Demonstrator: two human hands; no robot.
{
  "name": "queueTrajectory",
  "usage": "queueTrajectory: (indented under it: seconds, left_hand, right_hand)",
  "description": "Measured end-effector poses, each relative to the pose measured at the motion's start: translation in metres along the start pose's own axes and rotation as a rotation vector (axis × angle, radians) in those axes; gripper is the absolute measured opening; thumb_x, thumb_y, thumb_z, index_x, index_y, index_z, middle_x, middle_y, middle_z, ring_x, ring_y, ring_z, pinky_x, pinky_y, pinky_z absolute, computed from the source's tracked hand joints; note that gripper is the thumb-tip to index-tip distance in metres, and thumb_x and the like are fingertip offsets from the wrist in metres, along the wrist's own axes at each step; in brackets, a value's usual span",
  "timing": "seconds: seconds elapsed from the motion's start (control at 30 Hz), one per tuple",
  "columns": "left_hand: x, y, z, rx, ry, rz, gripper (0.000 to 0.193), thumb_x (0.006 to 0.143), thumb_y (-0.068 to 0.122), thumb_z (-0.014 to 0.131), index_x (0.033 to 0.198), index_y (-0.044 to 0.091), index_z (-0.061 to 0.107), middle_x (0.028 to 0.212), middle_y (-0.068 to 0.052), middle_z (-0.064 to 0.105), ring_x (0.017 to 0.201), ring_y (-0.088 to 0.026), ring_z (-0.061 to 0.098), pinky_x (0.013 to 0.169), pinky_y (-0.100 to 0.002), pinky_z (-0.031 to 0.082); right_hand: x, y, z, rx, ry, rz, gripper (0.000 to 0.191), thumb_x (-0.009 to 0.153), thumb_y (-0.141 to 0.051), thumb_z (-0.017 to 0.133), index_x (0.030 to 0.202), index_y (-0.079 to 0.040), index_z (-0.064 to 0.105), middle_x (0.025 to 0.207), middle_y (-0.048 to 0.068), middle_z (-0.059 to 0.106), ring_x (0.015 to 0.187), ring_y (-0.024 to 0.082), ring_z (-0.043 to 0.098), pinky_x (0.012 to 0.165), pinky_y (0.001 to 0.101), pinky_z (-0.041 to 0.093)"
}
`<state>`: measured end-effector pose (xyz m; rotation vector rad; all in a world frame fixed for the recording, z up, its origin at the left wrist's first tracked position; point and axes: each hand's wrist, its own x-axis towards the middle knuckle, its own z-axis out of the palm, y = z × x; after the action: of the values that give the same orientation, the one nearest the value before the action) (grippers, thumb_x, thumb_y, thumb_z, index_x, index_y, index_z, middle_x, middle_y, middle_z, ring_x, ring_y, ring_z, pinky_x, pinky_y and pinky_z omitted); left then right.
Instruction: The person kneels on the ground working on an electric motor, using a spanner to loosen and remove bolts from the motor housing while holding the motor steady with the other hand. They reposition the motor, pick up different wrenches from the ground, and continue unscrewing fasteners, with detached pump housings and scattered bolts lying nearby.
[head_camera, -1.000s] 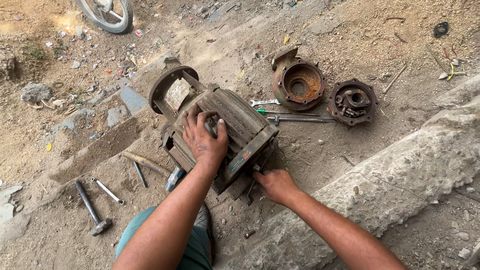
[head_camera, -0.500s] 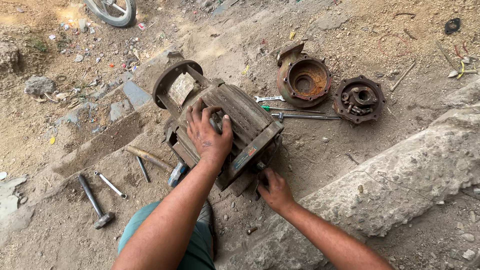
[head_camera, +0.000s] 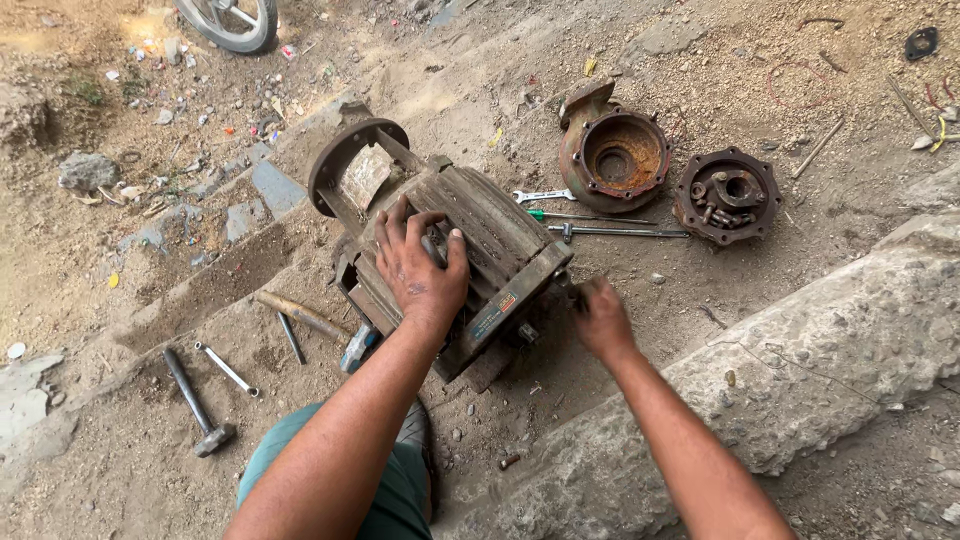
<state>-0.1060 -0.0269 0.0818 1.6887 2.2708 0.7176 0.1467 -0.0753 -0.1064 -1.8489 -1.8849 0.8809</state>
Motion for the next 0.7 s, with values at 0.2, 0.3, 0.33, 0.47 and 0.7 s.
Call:
queueTrajectory:
  seconds: [0.2, 0.3, 0.33, 0.47, 0.7]
  left_hand:
    - [-0.002, -0.002, 0.005, 0.014, -0.014, -0.016, 0.033, 0.089, 0.028, 0.071, 0.120, 0.020, 0.063, 0.159, -0.013, 0.036, 0.154, -0.038, 0.015, 0.122, -0.061, 0.010]
    - [-0.002, -0.001, 0.005, -0.003, -0.007, -0.019, 0.033, 0.089, 0.029, 0.071, 0.120, 0.020, 0.063, 0.159, -0.013, 0.036, 0.155, -0.038, 0.015, 0.122, -0.060, 0.011]
    - [-0.002, 0.000, 0.004, -0.013, -0.002, -0.018, 0.033, 0.089, 0.029, 0.070, 0.120, 0.021, 0.063, 0.159, -0.013, 0.036, 0.155, -0.037, 0.015, 0.122, -0.060, 0.011]
    - [-0.005, 0.003, 0.001, -0.007, -0.001, -0.014, 0.033, 0.089, 0.029, 0.071, 0.119, 0.021, 0.063, 0.159, -0.014, 0.036, 0.155, -0.038, 0.015, 0.122, -0.060, 0.010]
    - [-0.006, 0.000, 0.000, -0.014, 0.037, 0.033, 0.032, 0.089, 0.030, 0.072, 0.119, 0.021, 0.065, 0.158, -0.013, 0.038, 0.154, -0.039, 0.018, 0.122, -0.061, 0.013]
  right_hand:
    - [0.051, -0.013, -0.126, -0.465, 0.135, 0.021, 0.022, 0.087, -0.025, 0.078, 0.109, -0.025, 0.077, 0.122, 0.015, 0.064, 0.120, 0.033, 0.056, 0.103, 0.0471, 0.049]
    - [0.050, -0.042, -0.176, -0.108, 0.192, 0.103, 0.032, 0.105, -0.017, 0.064, 0.136, -0.023, 0.063, 0.118, 0.010, 0.073, 0.103, 0.027, 0.072, 0.093, 0.0419, 0.061]
    - [0.045, -0.055, -0.184, -0.061, 0.276, -0.041, 0.031, 0.104, -0.011, 0.063, 0.134, -0.019, 0.063, 0.120, 0.012, 0.073, 0.103, 0.027, 0.072, 0.089, 0.0396, 0.062]
    - [0.008, -0.118, -0.168, 0.230, 0.558, -0.588, 0.026, 0.098, 0.003, 0.059, 0.121, -0.009, 0.063, 0.124, 0.013, 0.071, 0.118, 0.025, 0.071, 0.099, 0.0375, 0.064]
    - [-0.094, -0.177, -0.038, 0.643, 0.218, -0.767, 0.016, 0.099, 0.000, 0.064, 0.110, -0.004, 0.053, 0.114, 0.014, 0.069, 0.093, 0.019, 0.073, 0.078, 0.0295, 0.066]
